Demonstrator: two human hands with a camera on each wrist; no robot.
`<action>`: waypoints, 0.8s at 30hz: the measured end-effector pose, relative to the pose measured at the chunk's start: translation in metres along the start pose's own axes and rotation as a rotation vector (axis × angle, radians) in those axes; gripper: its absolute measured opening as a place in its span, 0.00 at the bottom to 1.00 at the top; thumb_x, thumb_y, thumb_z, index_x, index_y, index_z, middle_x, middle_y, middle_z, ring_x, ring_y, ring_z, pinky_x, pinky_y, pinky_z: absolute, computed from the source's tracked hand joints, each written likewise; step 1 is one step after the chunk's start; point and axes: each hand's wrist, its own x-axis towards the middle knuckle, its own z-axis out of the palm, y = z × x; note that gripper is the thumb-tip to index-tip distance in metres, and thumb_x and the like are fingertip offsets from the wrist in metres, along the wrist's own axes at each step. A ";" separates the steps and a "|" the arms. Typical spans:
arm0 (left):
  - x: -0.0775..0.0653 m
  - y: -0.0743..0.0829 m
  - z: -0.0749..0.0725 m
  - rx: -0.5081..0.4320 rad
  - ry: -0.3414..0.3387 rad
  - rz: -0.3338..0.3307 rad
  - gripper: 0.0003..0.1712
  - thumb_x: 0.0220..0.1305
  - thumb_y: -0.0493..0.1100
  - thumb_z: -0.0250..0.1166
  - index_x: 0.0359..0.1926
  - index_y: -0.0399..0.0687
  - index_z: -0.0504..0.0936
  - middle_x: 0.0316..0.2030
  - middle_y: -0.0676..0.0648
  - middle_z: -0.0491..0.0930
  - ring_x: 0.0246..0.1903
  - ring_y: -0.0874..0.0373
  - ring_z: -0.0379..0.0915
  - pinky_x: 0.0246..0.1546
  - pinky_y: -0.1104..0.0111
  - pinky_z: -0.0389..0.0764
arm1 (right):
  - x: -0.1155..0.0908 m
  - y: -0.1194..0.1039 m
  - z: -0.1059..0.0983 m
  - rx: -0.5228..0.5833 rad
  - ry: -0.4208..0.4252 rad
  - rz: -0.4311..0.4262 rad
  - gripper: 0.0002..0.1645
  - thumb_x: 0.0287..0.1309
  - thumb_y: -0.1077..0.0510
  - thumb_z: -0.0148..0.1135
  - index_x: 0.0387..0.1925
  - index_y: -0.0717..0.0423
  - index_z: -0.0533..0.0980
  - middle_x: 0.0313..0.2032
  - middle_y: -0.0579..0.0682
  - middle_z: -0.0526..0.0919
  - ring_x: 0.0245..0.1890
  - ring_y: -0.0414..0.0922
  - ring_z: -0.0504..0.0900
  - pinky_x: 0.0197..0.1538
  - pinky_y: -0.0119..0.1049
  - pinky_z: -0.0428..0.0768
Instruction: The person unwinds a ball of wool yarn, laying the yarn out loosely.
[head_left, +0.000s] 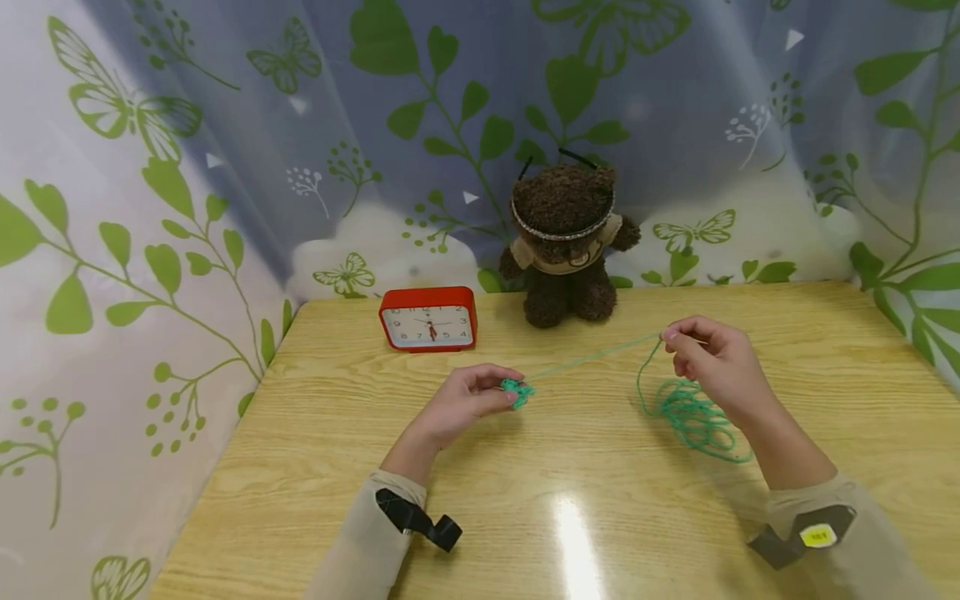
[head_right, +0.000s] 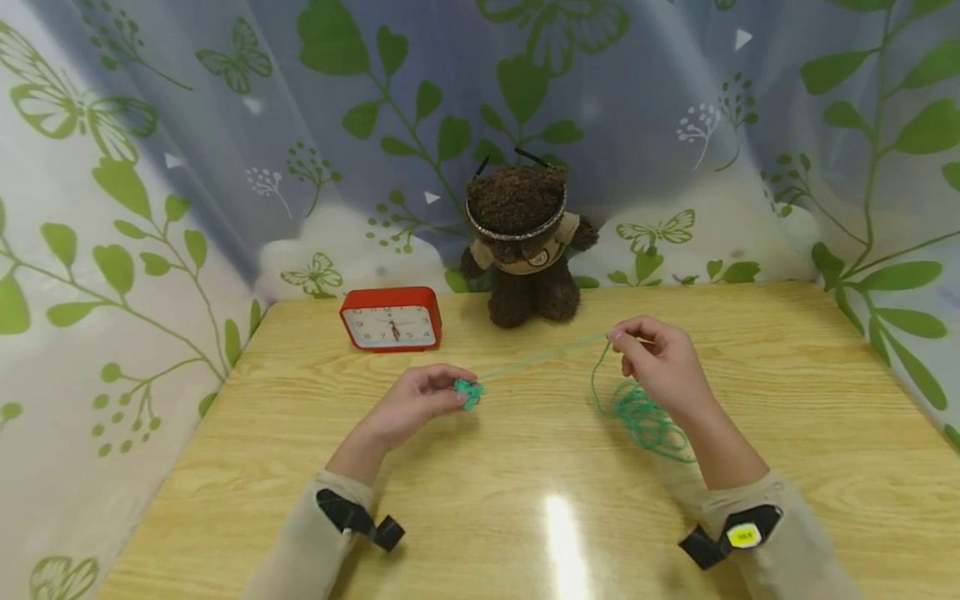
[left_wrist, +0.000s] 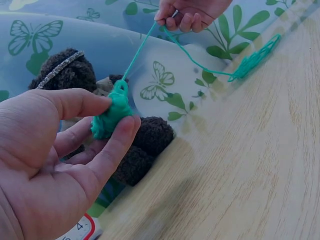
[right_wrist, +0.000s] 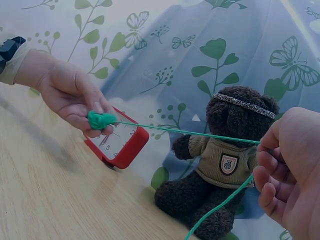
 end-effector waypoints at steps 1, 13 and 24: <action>0.000 0.000 0.000 -0.011 0.002 -0.003 0.18 0.69 0.36 0.63 0.58 0.36 0.79 0.46 0.45 0.83 0.43 0.61 0.81 0.59 0.49 0.81 | 0.000 0.000 0.000 -0.001 -0.001 -0.003 0.13 0.73 0.51 0.55 0.39 0.56 0.78 0.29 0.39 0.77 0.23 0.45 0.73 0.25 0.33 0.74; 0.001 0.000 0.002 -0.102 -0.064 -0.049 0.21 0.75 0.35 0.54 0.65 0.30 0.70 0.53 0.37 0.77 0.44 0.57 0.82 0.56 0.54 0.84 | -0.001 -0.001 -0.001 0.028 -0.004 -0.006 0.12 0.73 0.52 0.56 0.39 0.56 0.78 0.29 0.40 0.77 0.23 0.45 0.73 0.24 0.33 0.73; 0.001 0.002 0.001 -0.110 -0.021 -0.010 0.18 0.72 0.33 0.49 0.58 0.30 0.73 0.51 0.39 0.77 0.48 0.50 0.82 0.58 0.54 0.83 | -0.001 -0.001 -0.003 -0.013 -0.004 0.014 0.14 0.73 0.51 0.55 0.41 0.58 0.77 0.30 0.39 0.77 0.24 0.43 0.74 0.24 0.32 0.74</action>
